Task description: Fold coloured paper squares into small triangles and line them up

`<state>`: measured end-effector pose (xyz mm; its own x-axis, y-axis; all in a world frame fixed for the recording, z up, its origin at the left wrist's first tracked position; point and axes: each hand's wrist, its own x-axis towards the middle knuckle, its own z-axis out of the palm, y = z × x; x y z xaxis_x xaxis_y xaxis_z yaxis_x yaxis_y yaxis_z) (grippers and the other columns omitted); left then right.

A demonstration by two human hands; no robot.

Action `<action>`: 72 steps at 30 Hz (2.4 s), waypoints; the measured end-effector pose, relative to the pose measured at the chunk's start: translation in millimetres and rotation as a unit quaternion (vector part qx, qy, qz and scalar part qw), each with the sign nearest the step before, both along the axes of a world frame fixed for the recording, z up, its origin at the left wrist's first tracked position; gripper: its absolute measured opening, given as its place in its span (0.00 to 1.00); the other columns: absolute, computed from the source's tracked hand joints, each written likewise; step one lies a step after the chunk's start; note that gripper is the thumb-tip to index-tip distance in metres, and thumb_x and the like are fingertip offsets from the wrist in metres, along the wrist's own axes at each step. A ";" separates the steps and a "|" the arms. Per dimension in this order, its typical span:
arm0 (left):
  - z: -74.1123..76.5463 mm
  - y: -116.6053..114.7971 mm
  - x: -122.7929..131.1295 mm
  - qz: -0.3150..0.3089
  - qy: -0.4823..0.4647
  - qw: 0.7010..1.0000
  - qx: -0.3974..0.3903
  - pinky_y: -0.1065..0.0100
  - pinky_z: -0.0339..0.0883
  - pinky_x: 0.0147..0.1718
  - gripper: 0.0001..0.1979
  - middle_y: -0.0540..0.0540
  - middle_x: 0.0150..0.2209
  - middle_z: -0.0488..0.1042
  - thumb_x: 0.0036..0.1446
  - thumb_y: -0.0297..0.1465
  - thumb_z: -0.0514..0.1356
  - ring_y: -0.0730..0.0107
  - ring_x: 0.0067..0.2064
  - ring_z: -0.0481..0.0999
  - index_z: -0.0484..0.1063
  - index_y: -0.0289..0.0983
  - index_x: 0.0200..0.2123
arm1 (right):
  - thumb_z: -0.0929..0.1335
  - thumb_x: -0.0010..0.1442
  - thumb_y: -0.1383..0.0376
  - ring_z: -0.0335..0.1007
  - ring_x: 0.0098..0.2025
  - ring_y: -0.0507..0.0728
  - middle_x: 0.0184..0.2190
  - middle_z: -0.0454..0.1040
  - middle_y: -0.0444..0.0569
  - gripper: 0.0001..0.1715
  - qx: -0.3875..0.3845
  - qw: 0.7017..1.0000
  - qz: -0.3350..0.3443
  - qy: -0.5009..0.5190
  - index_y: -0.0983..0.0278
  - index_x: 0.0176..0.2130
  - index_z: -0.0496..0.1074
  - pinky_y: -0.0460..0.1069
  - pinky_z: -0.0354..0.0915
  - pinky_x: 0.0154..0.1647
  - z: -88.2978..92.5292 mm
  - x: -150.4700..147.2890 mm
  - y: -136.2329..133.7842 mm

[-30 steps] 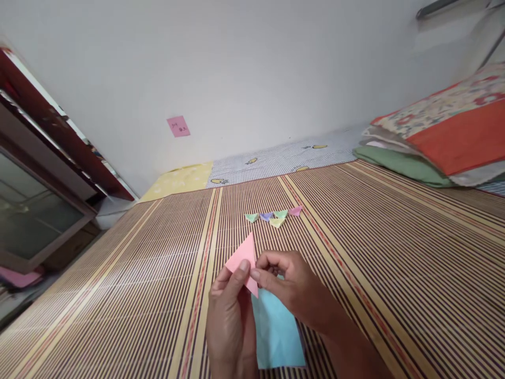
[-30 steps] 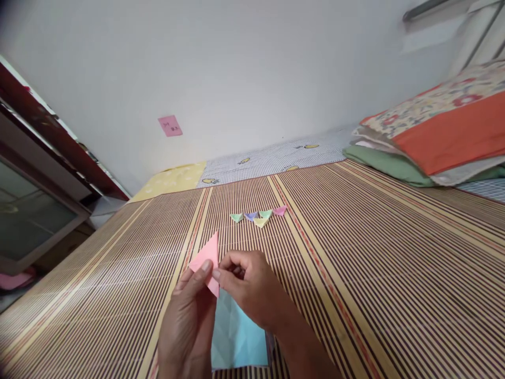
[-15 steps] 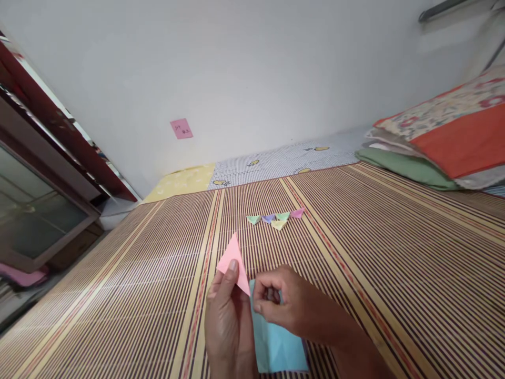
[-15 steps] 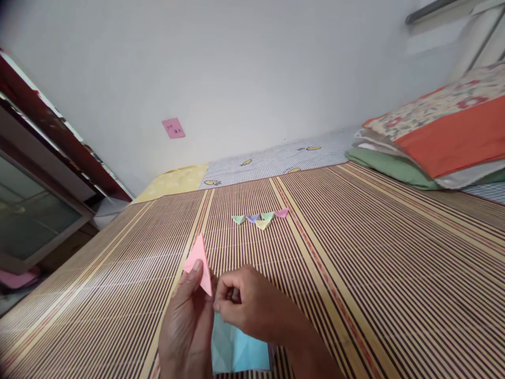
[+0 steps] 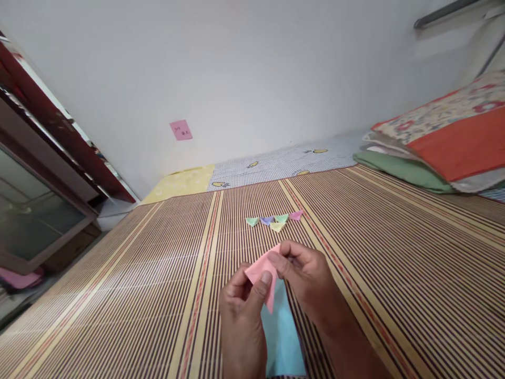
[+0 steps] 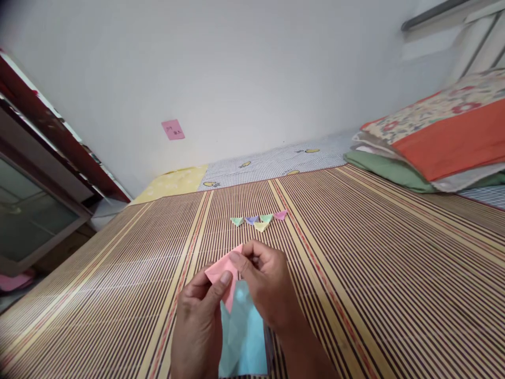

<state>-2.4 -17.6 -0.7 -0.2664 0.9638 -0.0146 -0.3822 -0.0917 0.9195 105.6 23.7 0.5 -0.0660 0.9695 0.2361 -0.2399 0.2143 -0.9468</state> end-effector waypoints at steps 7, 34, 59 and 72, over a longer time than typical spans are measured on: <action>1.0 1.1 1.7 -0.012 0.005 1.000 -0.007 0.69 0.71 0.31 0.10 0.46 0.28 0.78 0.50 0.35 0.73 0.67 0.30 0.76 0.82 0.34 0.33 | 0.74 0.59 0.58 0.65 0.28 0.51 0.24 0.69 0.41 0.14 -0.012 0.998 0.068 0.012 0.64 0.29 0.73 0.46 0.62 0.29 3.9 11.3 4.8; 4.3 14.3 -9.4 -0.053 -0.354 0.925 -0.126 0.73 0.73 0.22 0.14 0.37 0.29 0.79 0.62 0.16 0.56 0.71 0.24 0.77 0.81 0.27 0.29 | 0.75 0.58 0.66 0.70 0.35 0.52 0.31 0.75 0.44 0.04 0.018 0.988 0.156 0.000 0.64 0.35 0.78 0.47 0.66 0.38 -0.7 18.4 3.9; 10.5 0.6 -1.9 0.010 -0.194 0.981 -0.019 0.68 0.74 0.37 0.08 0.46 0.31 0.79 0.47 0.30 0.74 0.68 0.32 0.78 0.84 0.35 0.33 | 0.67 0.60 0.79 0.75 0.41 0.55 0.37 0.75 0.48 0.16 0.255 0.951 -0.049 -0.168 0.61 0.40 0.78 0.48 0.69 0.40 0.3 -15.5 -8.0; 6.1 7.1 -7.1 0.022 -0.244 0.970 0.001 0.68 0.76 0.38 0.08 0.47 0.28 0.79 0.42 0.25 0.76 0.68 0.32 0.79 0.81 0.33 0.27 | 0.65 0.59 0.82 0.72 0.49 0.58 0.44 0.73 0.50 0.25 0.307 0.927 -0.016 -0.215 0.60 0.47 0.80 0.55 0.69 0.50 -2.7 -7.4 -0.2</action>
